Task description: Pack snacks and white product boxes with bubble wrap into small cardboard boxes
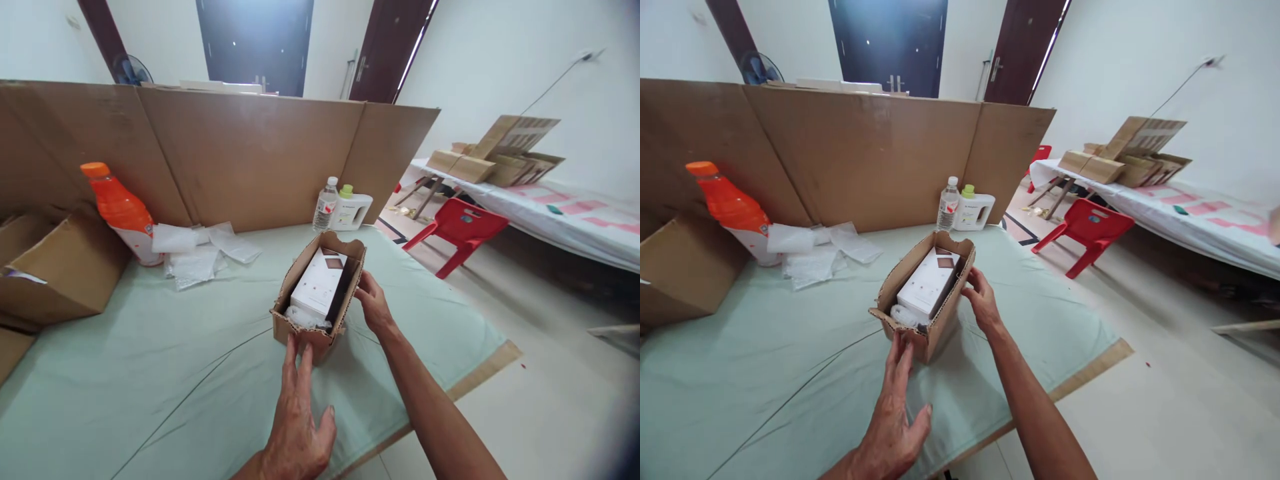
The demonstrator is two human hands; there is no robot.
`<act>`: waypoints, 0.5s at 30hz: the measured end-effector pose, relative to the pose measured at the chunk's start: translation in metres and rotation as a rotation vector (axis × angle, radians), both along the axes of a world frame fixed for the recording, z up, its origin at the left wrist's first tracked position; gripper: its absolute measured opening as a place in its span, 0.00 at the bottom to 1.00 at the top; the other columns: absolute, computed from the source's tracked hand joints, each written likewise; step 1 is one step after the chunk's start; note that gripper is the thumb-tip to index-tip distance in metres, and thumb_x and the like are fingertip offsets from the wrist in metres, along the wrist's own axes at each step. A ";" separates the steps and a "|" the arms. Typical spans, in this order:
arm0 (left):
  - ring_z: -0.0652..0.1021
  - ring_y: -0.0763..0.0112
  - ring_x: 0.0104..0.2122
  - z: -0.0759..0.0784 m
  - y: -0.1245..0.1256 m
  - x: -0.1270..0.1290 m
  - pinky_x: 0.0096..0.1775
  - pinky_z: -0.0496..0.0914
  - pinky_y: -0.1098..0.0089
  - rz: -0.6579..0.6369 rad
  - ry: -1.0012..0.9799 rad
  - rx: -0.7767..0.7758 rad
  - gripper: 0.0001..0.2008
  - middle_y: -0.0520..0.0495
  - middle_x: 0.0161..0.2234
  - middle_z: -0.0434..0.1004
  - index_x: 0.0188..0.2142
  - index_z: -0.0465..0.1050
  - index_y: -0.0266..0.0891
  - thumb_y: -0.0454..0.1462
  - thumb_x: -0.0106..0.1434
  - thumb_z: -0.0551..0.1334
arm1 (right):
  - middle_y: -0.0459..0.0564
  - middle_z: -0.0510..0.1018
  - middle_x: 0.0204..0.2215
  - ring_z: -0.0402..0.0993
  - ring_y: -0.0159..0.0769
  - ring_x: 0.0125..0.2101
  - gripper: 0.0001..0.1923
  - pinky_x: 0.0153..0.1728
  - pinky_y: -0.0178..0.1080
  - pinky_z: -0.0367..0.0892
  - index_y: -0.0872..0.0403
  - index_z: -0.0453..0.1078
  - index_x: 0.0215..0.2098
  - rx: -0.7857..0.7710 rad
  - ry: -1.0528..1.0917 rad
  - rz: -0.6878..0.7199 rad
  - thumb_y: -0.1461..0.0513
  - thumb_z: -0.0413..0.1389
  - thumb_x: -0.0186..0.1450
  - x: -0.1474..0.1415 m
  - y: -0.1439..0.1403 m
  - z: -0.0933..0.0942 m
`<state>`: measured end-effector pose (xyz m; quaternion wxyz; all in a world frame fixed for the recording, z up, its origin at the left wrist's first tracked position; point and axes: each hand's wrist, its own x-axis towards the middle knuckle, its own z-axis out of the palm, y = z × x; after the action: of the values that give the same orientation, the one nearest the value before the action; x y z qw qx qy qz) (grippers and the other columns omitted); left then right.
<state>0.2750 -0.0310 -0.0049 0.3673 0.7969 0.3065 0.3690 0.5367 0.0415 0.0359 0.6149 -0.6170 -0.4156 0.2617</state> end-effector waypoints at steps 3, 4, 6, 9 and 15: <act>0.47 0.42 0.71 0.000 0.001 0.001 0.62 0.63 0.41 0.010 0.005 -0.001 0.50 0.36 0.73 0.33 0.72 0.36 0.42 0.27 0.55 0.61 | 0.55 0.75 0.57 0.69 0.48 0.57 0.31 0.55 0.49 0.67 0.53 0.66 0.57 0.021 0.034 0.010 0.60 0.57 0.53 0.005 -0.002 -0.004; 0.48 0.42 0.71 0.000 0.002 0.001 0.62 0.63 0.41 0.010 0.008 -0.003 0.50 0.36 0.73 0.34 0.72 0.36 0.42 0.27 0.56 0.61 | 0.54 0.75 0.57 0.69 0.47 0.57 0.31 0.55 0.49 0.67 0.52 0.66 0.57 0.029 0.038 0.009 0.60 0.57 0.54 0.006 -0.004 -0.006; 0.49 0.42 0.70 -0.001 0.003 0.000 0.61 0.64 0.41 0.013 0.013 -0.009 0.49 0.36 0.73 0.36 0.72 0.37 0.43 0.28 0.56 0.61 | 0.53 0.75 0.57 0.68 0.47 0.58 0.30 0.55 0.48 0.67 0.51 0.66 0.57 0.043 0.038 -0.016 0.60 0.58 0.55 0.005 -0.013 -0.009; 0.52 0.43 0.70 -0.004 0.009 -0.003 0.60 0.66 0.42 0.029 -0.034 -0.037 0.47 0.36 0.73 0.41 0.72 0.39 0.44 0.30 0.58 0.61 | 0.54 0.72 0.59 0.66 0.47 0.60 0.30 0.52 0.47 0.69 0.50 0.63 0.59 0.044 0.016 -0.123 0.59 0.59 0.58 -0.006 -0.038 -0.014; 0.69 0.50 0.61 -0.003 0.055 -0.016 0.57 0.70 0.50 0.135 -0.186 -0.247 0.38 0.34 0.65 0.61 0.68 0.49 0.41 0.34 0.60 0.60 | 0.57 0.73 0.53 0.75 0.46 0.43 0.28 0.43 0.47 0.73 0.47 0.63 0.58 -0.169 -0.132 -0.293 0.48 0.59 0.62 -0.041 -0.132 -0.040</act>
<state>0.2592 0.0244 -0.0078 0.4634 0.6857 0.3671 0.4247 0.4954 -0.0901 -0.0041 0.5636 -0.7365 -0.3372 0.1620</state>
